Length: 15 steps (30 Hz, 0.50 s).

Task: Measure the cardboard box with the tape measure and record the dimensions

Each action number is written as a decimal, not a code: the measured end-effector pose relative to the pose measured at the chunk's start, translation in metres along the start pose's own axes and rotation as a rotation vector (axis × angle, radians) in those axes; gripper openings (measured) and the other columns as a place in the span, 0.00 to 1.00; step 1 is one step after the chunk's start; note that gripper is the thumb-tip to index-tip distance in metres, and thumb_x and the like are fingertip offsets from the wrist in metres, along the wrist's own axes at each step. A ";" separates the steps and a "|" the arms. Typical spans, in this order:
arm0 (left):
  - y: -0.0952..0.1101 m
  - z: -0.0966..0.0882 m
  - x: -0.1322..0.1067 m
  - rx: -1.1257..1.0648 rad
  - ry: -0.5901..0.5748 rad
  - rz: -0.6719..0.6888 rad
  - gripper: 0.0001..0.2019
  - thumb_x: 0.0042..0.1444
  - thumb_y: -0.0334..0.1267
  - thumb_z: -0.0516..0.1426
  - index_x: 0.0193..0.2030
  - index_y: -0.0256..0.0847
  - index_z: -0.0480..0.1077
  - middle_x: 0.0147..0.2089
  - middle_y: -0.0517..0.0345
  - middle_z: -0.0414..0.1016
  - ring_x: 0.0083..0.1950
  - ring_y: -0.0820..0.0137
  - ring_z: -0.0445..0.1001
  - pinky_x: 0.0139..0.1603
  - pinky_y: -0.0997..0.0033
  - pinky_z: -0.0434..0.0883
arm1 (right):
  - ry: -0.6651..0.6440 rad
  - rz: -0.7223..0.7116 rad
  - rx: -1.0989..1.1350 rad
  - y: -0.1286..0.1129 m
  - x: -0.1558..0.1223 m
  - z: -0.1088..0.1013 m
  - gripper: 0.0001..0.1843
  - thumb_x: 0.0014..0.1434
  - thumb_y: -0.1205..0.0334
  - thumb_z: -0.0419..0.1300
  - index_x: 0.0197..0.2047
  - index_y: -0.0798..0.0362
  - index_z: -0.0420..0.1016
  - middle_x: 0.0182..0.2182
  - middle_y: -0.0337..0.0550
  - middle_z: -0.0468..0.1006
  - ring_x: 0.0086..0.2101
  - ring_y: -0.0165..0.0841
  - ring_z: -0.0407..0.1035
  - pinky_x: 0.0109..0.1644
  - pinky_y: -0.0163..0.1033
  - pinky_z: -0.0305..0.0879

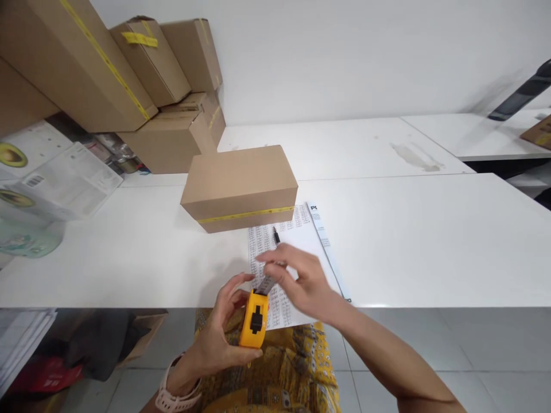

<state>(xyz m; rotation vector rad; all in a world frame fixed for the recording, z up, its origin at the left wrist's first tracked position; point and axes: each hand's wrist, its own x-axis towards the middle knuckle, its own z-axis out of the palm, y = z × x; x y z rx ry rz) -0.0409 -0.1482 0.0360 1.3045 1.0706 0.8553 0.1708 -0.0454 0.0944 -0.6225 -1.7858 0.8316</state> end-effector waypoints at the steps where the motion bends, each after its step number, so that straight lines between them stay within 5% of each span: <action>1: -0.002 0.000 0.000 0.016 0.011 0.027 0.56 0.45 0.39 0.74 0.74 0.59 0.46 0.73 0.46 0.57 0.64 0.51 0.68 0.64 0.49 0.70 | -0.030 -0.066 -0.045 0.002 -0.007 0.007 0.15 0.67 0.67 0.59 0.53 0.43 0.78 0.29 0.39 0.79 0.27 0.30 0.71 0.28 0.38 0.68; 4: -0.005 0.000 0.004 0.098 0.031 0.106 0.53 0.47 0.41 0.74 0.74 0.62 0.47 0.74 0.48 0.55 0.68 0.49 0.65 0.63 0.49 0.71 | -0.046 -0.131 -0.169 0.014 -0.020 0.016 0.17 0.67 0.67 0.59 0.58 0.45 0.74 0.30 0.40 0.78 0.28 0.32 0.71 0.30 0.39 0.68; 8: 0.008 -0.010 0.019 0.250 0.144 0.284 0.50 0.50 0.41 0.72 0.74 0.61 0.48 0.73 0.47 0.58 0.65 0.52 0.68 0.64 0.48 0.70 | 0.041 0.163 -0.326 0.042 -0.025 0.010 0.11 0.71 0.56 0.52 0.45 0.47 0.76 0.28 0.41 0.77 0.28 0.34 0.71 0.29 0.40 0.65; 12: 0.046 -0.039 0.049 0.412 0.333 0.575 0.46 0.51 0.41 0.71 0.72 0.54 0.52 0.71 0.45 0.61 0.62 0.53 0.72 0.60 0.48 0.74 | 0.028 0.479 -0.553 0.070 -0.028 0.008 0.18 0.71 0.47 0.47 0.41 0.48 0.72 0.27 0.40 0.76 0.28 0.36 0.71 0.31 0.41 0.61; 15: 0.082 -0.068 0.078 0.620 0.471 0.748 0.42 0.52 0.42 0.71 0.70 0.51 0.57 0.71 0.45 0.60 0.63 0.52 0.72 0.57 0.52 0.76 | -0.097 0.531 -0.702 0.081 -0.030 0.011 0.22 0.66 0.40 0.53 0.49 0.49 0.70 0.28 0.41 0.77 0.31 0.40 0.72 0.30 0.40 0.57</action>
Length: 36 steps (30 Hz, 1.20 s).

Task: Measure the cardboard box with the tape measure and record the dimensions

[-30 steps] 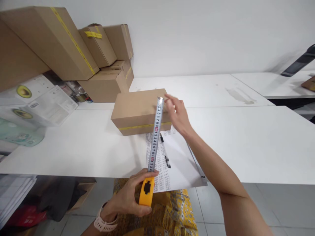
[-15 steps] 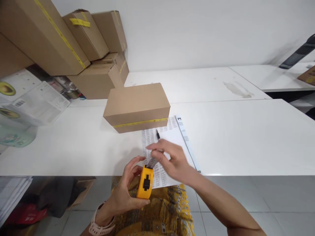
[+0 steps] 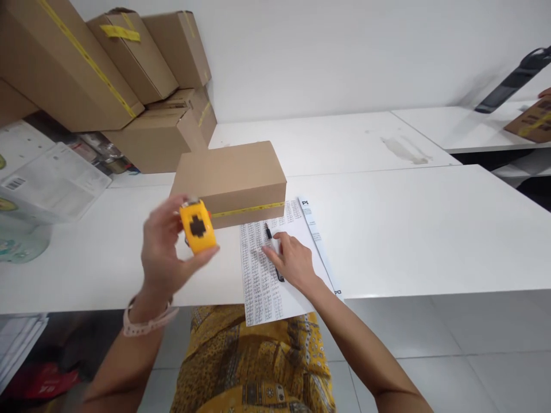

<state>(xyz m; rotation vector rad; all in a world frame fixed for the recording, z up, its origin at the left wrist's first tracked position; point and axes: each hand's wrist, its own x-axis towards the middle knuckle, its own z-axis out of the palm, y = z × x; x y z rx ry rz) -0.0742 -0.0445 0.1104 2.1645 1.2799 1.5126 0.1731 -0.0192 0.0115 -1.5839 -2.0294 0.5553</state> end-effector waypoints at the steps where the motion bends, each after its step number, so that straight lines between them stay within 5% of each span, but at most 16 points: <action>1: -0.005 -0.004 0.017 0.073 0.032 0.037 0.40 0.53 0.42 0.71 0.69 0.49 0.58 0.71 0.45 0.59 0.65 0.51 0.70 0.58 0.52 0.76 | -0.028 -0.023 -0.042 0.001 0.001 0.002 0.24 0.65 0.39 0.55 0.52 0.50 0.70 0.29 0.43 0.77 0.33 0.41 0.72 0.30 0.40 0.56; 7: -0.039 0.001 0.087 0.473 -0.005 0.097 0.31 0.56 0.42 0.67 0.65 0.43 0.65 0.72 0.42 0.60 0.71 0.50 0.64 0.62 0.49 0.73 | -0.125 -0.163 -0.066 0.009 0.004 -0.002 0.18 0.67 0.53 0.56 0.57 0.51 0.69 0.33 0.45 0.78 0.35 0.40 0.72 0.35 0.41 0.60; 14: -0.072 0.021 0.106 0.573 -0.152 0.065 0.24 0.62 0.41 0.59 0.65 0.44 0.68 0.72 0.50 0.64 0.69 0.52 0.66 0.69 0.45 0.64 | -0.207 -0.267 -0.054 0.002 -0.006 -0.022 0.23 0.62 0.70 0.50 0.57 0.56 0.74 0.35 0.49 0.80 0.33 0.38 0.72 0.34 0.42 0.62; 18: -0.068 0.035 0.091 0.548 0.056 0.274 0.27 0.61 0.41 0.60 0.66 0.38 0.67 0.72 0.48 0.64 0.73 0.50 0.59 0.74 0.40 0.55 | -0.351 -0.239 0.484 0.009 -0.019 -0.061 0.19 0.66 0.66 0.52 0.54 0.50 0.78 0.27 0.39 0.78 0.26 0.31 0.70 0.29 0.38 0.64; 20: -0.057 0.052 0.071 0.419 0.097 0.437 0.24 0.60 0.35 0.61 0.64 0.39 0.68 0.67 0.46 0.70 0.70 0.51 0.65 0.71 0.40 0.59 | -0.374 -0.227 0.839 0.022 -0.023 -0.083 0.16 0.69 0.60 0.53 0.52 0.47 0.80 0.30 0.41 0.82 0.29 0.33 0.75 0.30 0.40 0.70; 23: -0.040 0.092 0.033 0.163 -0.132 0.568 0.16 0.63 0.29 0.56 0.57 0.39 0.72 0.53 0.48 0.81 0.58 0.59 0.77 0.61 0.53 0.72 | -0.184 -0.202 1.090 0.043 -0.019 -0.107 0.14 0.65 0.52 0.62 0.49 0.48 0.81 0.35 0.47 0.85 0.34 0.38 0.79 0.34 0.44 0.75; 25: -0.035 0.123 0.012 0.056 -0.391 0.511 0.13 0.66 0.29 0.53 0.52 0.37 0.75 0.47 0.49 0.83 0.53 0.62 0.80 0.57 0.58 0.75 | 0.014 -0.125 1.102 0.050 -0.010 -0.112 0.15 0.58 0.50 0.69 0.46 0.48 0.81 0.31 0.44 0.84 0.32 0.37 0.77 0.33 0.44 0.73; 27: -0.036 0.150 0.000 0.036 -0.642 0.361 0.15 0.67 0.34 0.52 0.56 0.34 0.73 0.55 0.42 0.80 0.61 0.57 0.76 0.63 0.53 0.71 | 0.216 -0.015 1.073 0.051 0.005 -0.109 0.13 0.56 0.49 0.71 0.35 0.48 0.78 0.23 0.38 0.77 0.25 0.32 0.71 0.30 0.40 0.69; 29: -0.039 0.168 -0.004 0.074 -0.828 0.245 0.25 0.67 0.42 0.56 0.65 0.28 0.67 0.69 0.33 0.67 0.73 0.50 0.62 0.72 0.45 0.59 | 0.357 0.060 1.057 0.049 0.022 -0.099 0.21 0.58 0.43 0.68 0.26 0.49 0.71 0.15 0.33 0.66 0.19 0.28 0.61 0.26 0.37 0.62; 32: -0.043 0.178 -0.003 0.172 -0.983 0.215 0.39 0.67 0.54 0.55 0.74 0.27 0.53 0.79 0.34 0.45 0.80 0.48 0.40 0.78 0.42 0.40 | 0.341 0.131 1.075 0.049 0.047 -0.083 0.27 0.61 0.33 0.60 0.29 0.49 0.73 0.17 0.34 0.67 0.20 0.29 0.62 0.28 0.38 0.64; 36: -0.043 0.175 -0.002 0.285 -1.032 0.242 0.40 0.70 0.59 0.48 0.77 0.31 0.48 0.80 0.42 0.39 0.81 0.53 0.30 0.78 0.46 0.33 | 0.149 0.224 1.092 0.056 0.072 -0.064 0.30 0.58 0.30 0.61 0.43 0.50 0.78 0.33 0.44 0.80 0.36 0.35 0.75 0.44 0.42 0.71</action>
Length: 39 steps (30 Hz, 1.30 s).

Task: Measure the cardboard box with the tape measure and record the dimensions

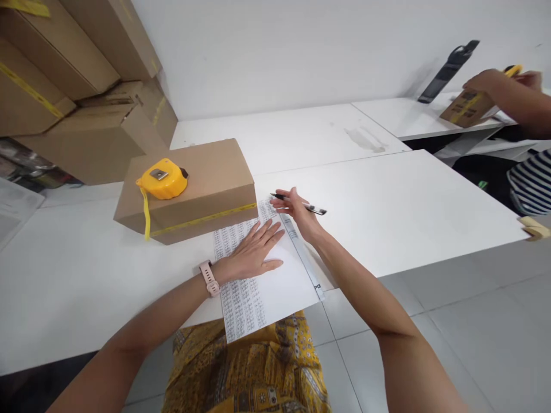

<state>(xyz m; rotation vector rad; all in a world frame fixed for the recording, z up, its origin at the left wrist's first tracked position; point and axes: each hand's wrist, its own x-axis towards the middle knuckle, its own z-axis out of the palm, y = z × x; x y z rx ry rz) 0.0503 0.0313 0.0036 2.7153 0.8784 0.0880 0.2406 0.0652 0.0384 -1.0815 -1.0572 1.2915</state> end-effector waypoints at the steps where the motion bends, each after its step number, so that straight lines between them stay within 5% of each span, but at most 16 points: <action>1: 0.000 0.000 -0.001 0.018 -0.002 0.002 0.40 0.70 0.60 0.47 0.77 0.31 0.47 0.80 0.42 0.39 0.81 0.53 0.30 0.78 0.47 0.33 | 0.012 0.022 -0.031 0.005 0.005 0.001 0.29 0.55 0.32 0.64 0.42 0.51 0.78 0.32 0.43 0.80 0.36 0.35 0.74 0.44 0.42 0.71; 6: 0.002 0.005 -0.001 0.078 0.028 0.007 0.39 0.70 0.60 0.46 0.76 0.30 0.49 0.79 0.40 0.46 0.81 0.50 0.35 0.78 0.46 0.35 | 0.101 -0.017 -0.222 0.032 0.015 0.007 0.26 0.53 0.38 0.69 0.25 0.51 0.68 0.20 0.33 0.65 0.23 0.27 0.58 0.28 0.37 0.58; 11: 0.003 0.006 0.001 0.110 0.068 0.009 0.38 0.70 0.59 0.48 0.75 0.29 0.52 0.78 0.37 0.50 0.79 0.46 0.42 0.77 0.43 0.38 | 0.069 -0.040 -0.225 0.040 0.010 0.004 0.23 0.53 0.41 0.69 0.39 0.50 0.71 0.27 0.35 0.74 0.27 0.30 0.66 0.32 0.37 0.64; 19: 0.007 0.005 0.001 0.146 0.133 0.013 0.36 0.70 0.57 0.50 0.72 0.29 0.57 0.75 0.38 0.57 0.76 0.45 0.51 0.76 0.43 0.45 | 0.056 -0.102 -0.509 0.037 0.005 -0.003 0.14 0.62 0.51 0.61 0.31 0.49 0.64 0.19 0.31 0.65 0.21 0.27 0.59 0.26 0.36 0.55; 39: 0.008 0.005 0.001 0.173 0.186 0.039 0.33 0.70 0.54 0.51 0.70 0.27 0.60 0.71 0.36 0.63 0.71 0.49 0.59 0.75 0.43 0.48 | 0.037 -0.129 -0.556 0.039 0.006 -0.004 0.14 0.58 0.54 0.61 0.29 0.47 0.60 0.17 0.30 0.61 0.20 0.28 0.56 0.24 0.35 0.50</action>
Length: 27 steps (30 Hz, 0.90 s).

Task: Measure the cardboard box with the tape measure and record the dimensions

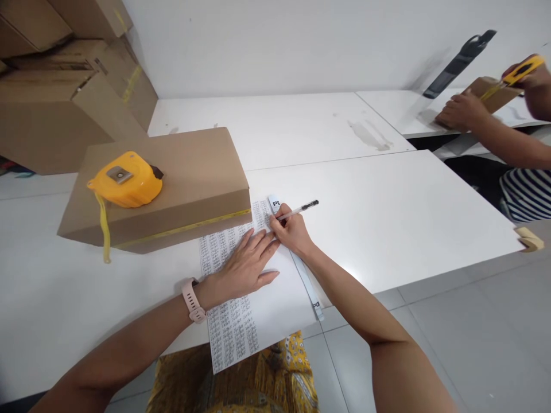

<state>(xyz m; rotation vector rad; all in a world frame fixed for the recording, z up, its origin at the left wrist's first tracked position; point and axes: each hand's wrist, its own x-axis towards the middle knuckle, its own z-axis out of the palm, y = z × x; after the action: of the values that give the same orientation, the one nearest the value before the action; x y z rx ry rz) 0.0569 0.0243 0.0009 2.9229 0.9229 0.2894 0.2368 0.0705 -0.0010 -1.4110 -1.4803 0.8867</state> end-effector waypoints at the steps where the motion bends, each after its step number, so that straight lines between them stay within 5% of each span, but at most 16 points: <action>1: 0.000 0.000 0.000 0.002 0.001 0.000 0.33 0.70 0.54 0.51 0.70 0.27 0.60 0.71 0.36 0.63 0.71 0.48 0.59 0.75 0.43 0.48 | 0.001 -0.002 -0.003 0.000 0.000 0.000 0.14 0.59 0.54 0.61 0.29 0.47 0.60 0.17 0.30 0.61 0.20 0.28 0.56 0.24 0.35 0.50; 27: 0.000 -0.001 0.000 -0.008 -0.022 -0.008 0.33 0.71 0.54 0.49 0.72 0.28 0.58 0.73 0.37 0.60 0.73 0.48 0.57 0.75 0.44 0.46 | 0.039 0.007 -0.022 0.002 0.000 0.000 0.13 0.59 0.56 0.60 0.28 0.48 0.60 0.17 0.30 0.61 0.21 0.27 0.56 0.26 0.35 0.51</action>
<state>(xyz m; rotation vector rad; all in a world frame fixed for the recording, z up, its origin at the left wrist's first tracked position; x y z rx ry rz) 0.0564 0.0244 0.0013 2.9091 0.9276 0.2594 0.2380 0.0710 -0.0030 -1.4426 -1.4610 0.8454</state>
